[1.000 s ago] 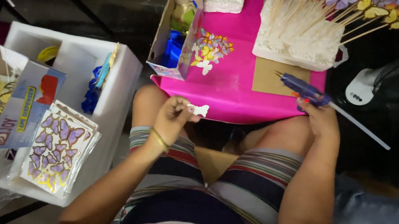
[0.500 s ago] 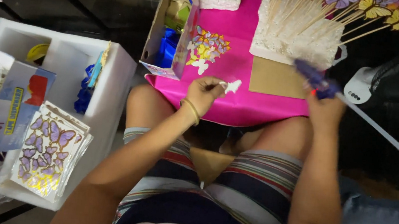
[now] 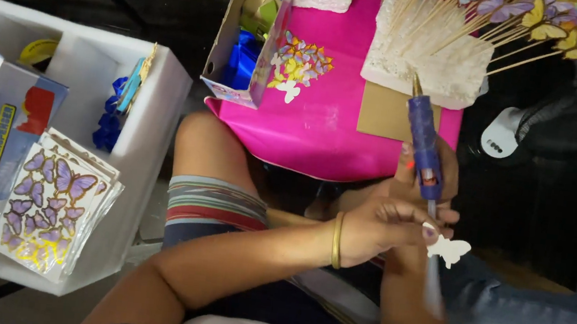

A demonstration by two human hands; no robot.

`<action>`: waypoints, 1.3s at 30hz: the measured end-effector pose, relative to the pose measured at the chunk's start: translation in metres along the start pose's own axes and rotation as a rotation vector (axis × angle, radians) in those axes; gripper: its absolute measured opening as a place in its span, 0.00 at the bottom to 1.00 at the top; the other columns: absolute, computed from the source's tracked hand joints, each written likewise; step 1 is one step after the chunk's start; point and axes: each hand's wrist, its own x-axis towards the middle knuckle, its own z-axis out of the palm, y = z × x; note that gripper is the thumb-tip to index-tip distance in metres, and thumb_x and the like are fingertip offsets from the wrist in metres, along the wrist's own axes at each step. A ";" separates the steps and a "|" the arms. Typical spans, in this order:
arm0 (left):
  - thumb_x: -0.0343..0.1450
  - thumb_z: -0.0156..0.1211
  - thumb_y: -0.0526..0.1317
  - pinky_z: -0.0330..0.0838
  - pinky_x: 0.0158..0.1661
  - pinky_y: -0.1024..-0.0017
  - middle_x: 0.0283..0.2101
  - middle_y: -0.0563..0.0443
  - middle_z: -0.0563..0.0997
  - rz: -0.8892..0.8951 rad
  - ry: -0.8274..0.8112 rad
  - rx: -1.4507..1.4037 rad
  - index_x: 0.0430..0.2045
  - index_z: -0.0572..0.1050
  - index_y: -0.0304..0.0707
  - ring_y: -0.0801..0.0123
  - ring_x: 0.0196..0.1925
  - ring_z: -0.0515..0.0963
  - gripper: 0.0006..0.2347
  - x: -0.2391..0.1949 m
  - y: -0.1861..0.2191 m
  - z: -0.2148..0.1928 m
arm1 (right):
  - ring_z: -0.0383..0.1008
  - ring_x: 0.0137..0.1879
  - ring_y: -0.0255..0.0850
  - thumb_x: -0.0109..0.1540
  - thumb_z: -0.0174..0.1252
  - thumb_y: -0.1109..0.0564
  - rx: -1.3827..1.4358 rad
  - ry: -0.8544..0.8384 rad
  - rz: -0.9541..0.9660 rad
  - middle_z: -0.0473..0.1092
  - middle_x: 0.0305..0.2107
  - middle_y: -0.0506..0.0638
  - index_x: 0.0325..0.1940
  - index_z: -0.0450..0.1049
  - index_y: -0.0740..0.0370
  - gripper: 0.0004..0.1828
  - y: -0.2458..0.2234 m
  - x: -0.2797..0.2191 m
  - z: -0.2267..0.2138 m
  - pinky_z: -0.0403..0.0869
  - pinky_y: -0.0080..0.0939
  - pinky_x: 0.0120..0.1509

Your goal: Gluing decorative paper butterflies onto wooden sticks using a hot glue gun to create floral picks.

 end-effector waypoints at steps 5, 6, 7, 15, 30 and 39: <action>0.71 0.70 0.37 0.78 0.42 0.84 0.31 0.53 0.82 0.000 0.045 0.176 0.36 0.82 0.34 0.80 0.38 0.81 0.06 -0.004 -0.006 -0.014 | 0.75 0.33 0.51 0.59 0.78 0.46 0.118 -0.024 -0.131 0.76 0.30 0.54 0.46 0.81 0.61 0.21 -0.018 0.004 -0.003 0.73 0.44 0.43; 0.71 0.70 0.37 0.78 0.42 0.84 0.31 0.53 0.82 0.001 0.047 0.172 0.36 0.82 0.34 0.80 0.38 0.81 0.06 -0.003 -0.006 -0.016 | 0.75 0.33 0.51 0.59 0.78 0.46 0.117 -0.028 -0.132 0.76 0.30 0.54 0.46 0.81 0.61 0.21 -0.025 0.004 -0.003 0.73 0.44 0.43; 0.70 0.70 0.36 0.77 0.42 0.85 0.31 0.53 0.83 0.027 0.063 0.223 0.36 0.82 0.34 0.81 0.37 0.81 0.06 -0.003 -0.006 -0.017 | 0.74 0.31 0.48 0.59 0.77 0.48 0.130 -0.030 -0.106 0.75 0.28 0.53 0.45 0.81 0.62 0.19 -0.032 0.004 -0.003 0.73 0.42 0.41; 0.68 0.73 0.37 0.76 0.40 0.84 0.31 0.53 0.82 0.097 0.140 0.289 0.35 0.84 0.36 0.82 0.38 0.80 0.06 -0.001 -0.026 -0.029 | 0.76 0.32 0.44 0.59 0.78 0.46 0.094 -0.094 -0.036 0.79 0.32 0.51 0.43 0.81 0.58 0.18 -0.029 -0.004 -0.006 0.73 0.39 0.42; 0.69 0.68 0.35 0.76 0.35 0.82 0.26 0.52 0.85 0.355 0.501 0.659 0.26 0.83 0.38 0.81 0.29 0.80 0.02 -0.020 0.095 -0.089 | 0.69 0.60 0.54 0.67 0.63 0.48 0.296 -0.488 0.001 0.67 0.53 0.63 0.60 0.66 0.71 0.27 0.061 0.009 -0.081 0.68 0.53 0.71; 0.68 0.68 0.33 0.82 0.35 0.76 0.29 0.40 0.86 0.270 0.631 0.549 0.33 0.84 0.33 0.64 0.33 0.87 0.04 -0.018 0.087 -0.104 | 0.77 0.36 0.55 0.58 0.75 0.49 0.323 -0.742 -0.155 0.74 0.30 0.60 0.38 0.76 0.69 0.21 -0.022 0.020 -0.072 0.74 0.50 0.48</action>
